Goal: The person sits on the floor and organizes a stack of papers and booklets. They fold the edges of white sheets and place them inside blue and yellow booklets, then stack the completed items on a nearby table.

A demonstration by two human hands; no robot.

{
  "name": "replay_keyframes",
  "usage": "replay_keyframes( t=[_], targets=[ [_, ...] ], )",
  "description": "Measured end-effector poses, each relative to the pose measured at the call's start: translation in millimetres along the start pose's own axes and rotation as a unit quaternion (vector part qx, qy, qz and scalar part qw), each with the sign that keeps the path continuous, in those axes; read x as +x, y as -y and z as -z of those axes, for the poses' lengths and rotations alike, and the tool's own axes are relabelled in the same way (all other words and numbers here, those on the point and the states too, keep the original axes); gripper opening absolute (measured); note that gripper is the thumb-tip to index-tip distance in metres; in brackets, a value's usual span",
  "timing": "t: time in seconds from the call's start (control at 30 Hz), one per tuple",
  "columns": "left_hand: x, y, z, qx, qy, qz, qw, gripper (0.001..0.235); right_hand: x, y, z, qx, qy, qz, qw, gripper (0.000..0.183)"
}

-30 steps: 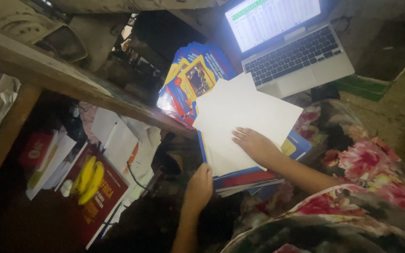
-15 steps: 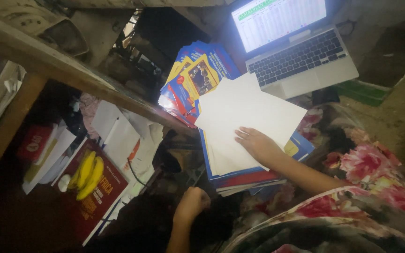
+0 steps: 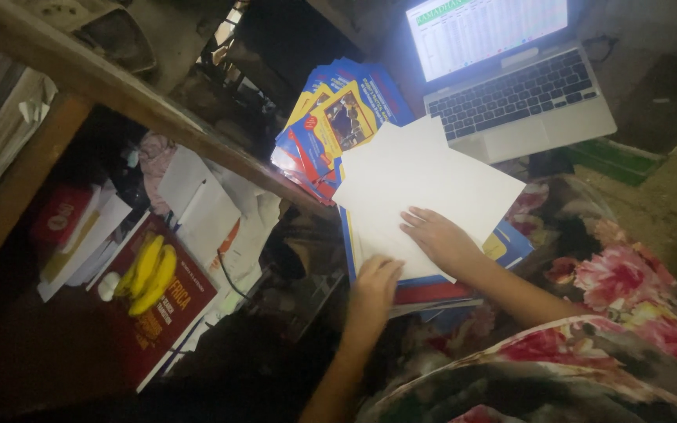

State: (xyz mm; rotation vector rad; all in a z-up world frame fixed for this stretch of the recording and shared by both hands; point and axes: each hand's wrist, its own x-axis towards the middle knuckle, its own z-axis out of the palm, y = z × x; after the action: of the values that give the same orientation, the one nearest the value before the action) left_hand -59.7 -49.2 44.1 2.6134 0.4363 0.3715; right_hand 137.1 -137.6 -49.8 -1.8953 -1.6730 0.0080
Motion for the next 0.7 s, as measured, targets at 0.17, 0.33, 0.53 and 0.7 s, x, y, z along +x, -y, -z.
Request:
replay_keyframes(
  t=[0.17, 0.33, 0.53, 0.7],
  targets=[
    [24, 6, -44, 0.008, -0.044, -0.005, 0.999, 0.015, 0, -3, -9, 0.028, -0.018, -0.002, 0.999, 0.036],
    [28, 25, -55, -0.037, -0.026, 0.038, 0.998, 0.011, -1, -1, -5, 0.029, -0.035, 0.009, 0.999, 0.037],
    [38, 29, -57, 0.044, -0.016, 0.015, 0.999, 0.006, -1, 6, 6, -0.053, -0.06, 0.029, 0.996, 0.034],
    [38, 19, -53, 0.144, -0.001, -0.032, 0.989, 0.01, 2, -1, -8, -0.013, -0.047, 0.016, 0.999, 0.034]
  ],
)
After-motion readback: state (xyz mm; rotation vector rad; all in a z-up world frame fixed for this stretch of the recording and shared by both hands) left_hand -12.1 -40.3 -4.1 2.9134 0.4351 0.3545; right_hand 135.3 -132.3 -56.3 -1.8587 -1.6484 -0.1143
